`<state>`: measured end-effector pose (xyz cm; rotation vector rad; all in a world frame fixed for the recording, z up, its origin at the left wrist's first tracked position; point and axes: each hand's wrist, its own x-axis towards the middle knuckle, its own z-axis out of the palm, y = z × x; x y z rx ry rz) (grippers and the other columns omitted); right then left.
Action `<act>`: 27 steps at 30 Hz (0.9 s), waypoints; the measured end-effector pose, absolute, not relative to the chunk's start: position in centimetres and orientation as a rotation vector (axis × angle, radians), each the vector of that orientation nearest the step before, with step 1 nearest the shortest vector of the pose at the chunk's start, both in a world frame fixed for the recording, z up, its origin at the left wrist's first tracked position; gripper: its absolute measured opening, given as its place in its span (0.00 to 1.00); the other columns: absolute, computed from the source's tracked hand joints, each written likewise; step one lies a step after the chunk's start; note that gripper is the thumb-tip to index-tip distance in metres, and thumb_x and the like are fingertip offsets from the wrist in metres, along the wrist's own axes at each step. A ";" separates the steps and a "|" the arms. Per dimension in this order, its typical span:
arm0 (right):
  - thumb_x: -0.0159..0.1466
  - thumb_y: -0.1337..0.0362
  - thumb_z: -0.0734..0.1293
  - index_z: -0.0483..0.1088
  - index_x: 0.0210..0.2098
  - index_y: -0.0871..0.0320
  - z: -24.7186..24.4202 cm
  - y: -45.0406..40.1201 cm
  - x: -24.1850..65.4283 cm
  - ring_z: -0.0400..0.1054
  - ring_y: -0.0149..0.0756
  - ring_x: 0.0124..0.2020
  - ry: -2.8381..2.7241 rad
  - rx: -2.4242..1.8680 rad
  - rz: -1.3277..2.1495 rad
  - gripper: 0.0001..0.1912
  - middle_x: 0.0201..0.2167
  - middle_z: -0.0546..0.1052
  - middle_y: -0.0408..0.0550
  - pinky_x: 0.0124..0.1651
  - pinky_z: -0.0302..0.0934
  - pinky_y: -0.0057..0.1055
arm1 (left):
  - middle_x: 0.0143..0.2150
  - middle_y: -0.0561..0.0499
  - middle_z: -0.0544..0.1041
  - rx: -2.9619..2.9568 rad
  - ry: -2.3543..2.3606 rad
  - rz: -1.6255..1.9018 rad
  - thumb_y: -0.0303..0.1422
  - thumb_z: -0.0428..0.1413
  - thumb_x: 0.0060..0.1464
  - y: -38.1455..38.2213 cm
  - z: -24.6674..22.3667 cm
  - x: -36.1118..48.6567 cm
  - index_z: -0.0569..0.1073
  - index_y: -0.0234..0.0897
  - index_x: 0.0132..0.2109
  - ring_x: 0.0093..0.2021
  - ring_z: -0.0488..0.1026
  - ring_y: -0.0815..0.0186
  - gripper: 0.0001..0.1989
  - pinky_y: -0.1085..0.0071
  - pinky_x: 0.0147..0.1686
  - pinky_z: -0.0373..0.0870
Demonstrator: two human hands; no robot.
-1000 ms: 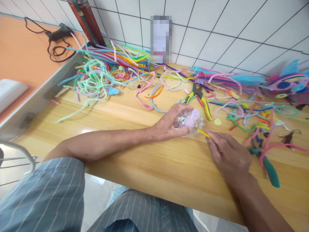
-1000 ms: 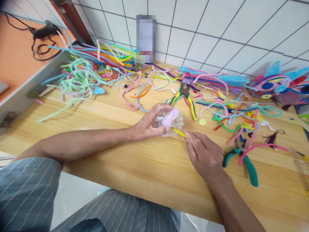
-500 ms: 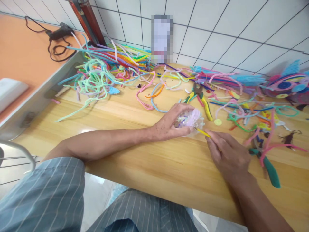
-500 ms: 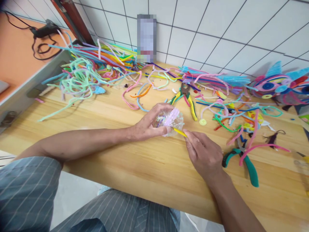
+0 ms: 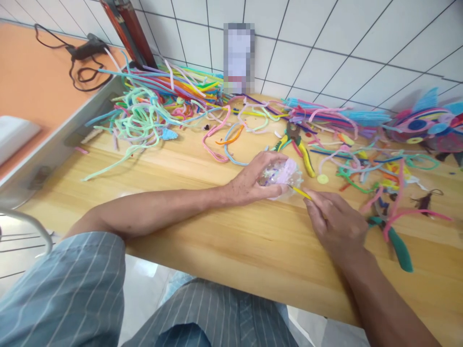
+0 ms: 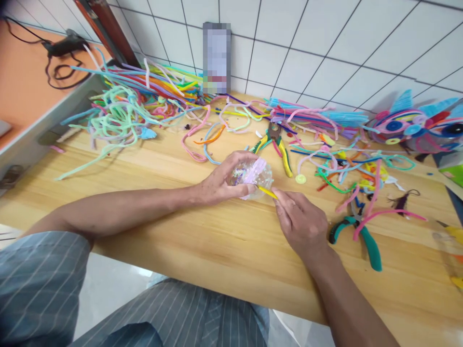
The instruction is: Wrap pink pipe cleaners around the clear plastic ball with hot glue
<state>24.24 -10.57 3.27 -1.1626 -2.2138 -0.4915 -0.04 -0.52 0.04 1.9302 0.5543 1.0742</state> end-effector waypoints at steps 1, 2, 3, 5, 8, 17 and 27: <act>0.70 0.72 0.70 0.73 0.64 0.52 3.2 -10.6 24.3 0.83 0.36 0.38 -2.215 -1.162 -0.500 0.24 0.43 0.87 0.46 0.43 0.74 0.28 | 0.64 0.40 0.73 1.933 0.556 1.072 0.46 0.64 0.61 -0.5 0.0 0.0 0.68 0.41 0.65 0.66 0.72 0.53 0.30 0.52 0.68 0.69; 0.70 0.72 0.70 0.73 0.65 0.51 3.2 -10.6 24.3 0.83 0.36 0.38 -2.218 -1.164 -0.506 0.25 0.43 0.87 0.46 0.43 0.74 0.28 | 0.64 0.40 0.73 1.934 0.558 1.069 0.45 0.64 0.61 -0.5 0.0 0.0 0.67 0.42 0.66 0.66 0.72 0.53 0.30 0.52 0.68 0.70; 0.71 0.72 0.70 0.72 0.65 0.50 3.3 -10.6 24.2 0.84 0.36 0.38 -2.223 -1.169 -0.506 0.25 0.43 0.88 0.45 0.44 0.74 0.29 | 0.64 0.40 0.73 1.932 0.558 1.066 0.45 0.64 0.61 -0.5 0.0 0.0 0.67 0.42 0.66 0.66 0.72 0.52 0.30 0.51 0.67 0.70; 0.71 0.72 0.69 0.72 0.65 0.51 3.3 -10.6 24.2 0.84 0.37 0.38 -2.228 -1.166 -0.507 0.25 0.44 0.88 0.46 0.44 0.74 0.29 | 0.64 0.40 0.73 1.926 0.556 1.066 0.45 0.64 0.60 -0.6 0.1 -0.1 0.67 0.43 0.66 0.66 0.72 0.51 0.31 0.50 0.67 0.69; 0.71 0.72 0.70 0.73 0.64 0.53 3.5 -10.6 24.1 0.83 0.37 0.37 -2.231 -1.148 -0.508 0.23 0.41 0.87 0.46 0.43 0.74 0.28 | 0.65 0.40 0.73 1.921 0.559 1.071 0.44 0.65 0.59 -0.8 0.2 -0.1 0.68 0.43 0.66 0.67 0.71 0.50 0.31 0.50 0.68 0.68; 0.70 0.75 0.71 0.72 0.65 0.59 3.3 -11.1 24.6 0.83 0.37 0.38 -2.282 -1.156 -0.454 0.24 0.41 0.87 0.49 0.44 0.75 0.29 | 0.64 0.39 0.73 1.955 0.511 1.118 0.41 0.66 0.59 -1.1 0.2 -0.1 0.66 0.43 0.67 0.67 0.71 0.49 0.32 0.49 0.67 0.70; 0.70 0.75 0.71 0.67 0.71 0.57 3.3 -11.3 25.0 0.83 0.37 0.36 -2.336 -1.171 -0.446 0.31 0.39 0.87 0.49 0.42 0.74 0.28 | 0.65 0.38 0.72 2.055 0.480 1.185 0.41 0.66 0.61 -1.2 0.0 -0.1 0.64 0.45 0.69 0.69 0.70 0.49 0.34 0.47 0.69 0.71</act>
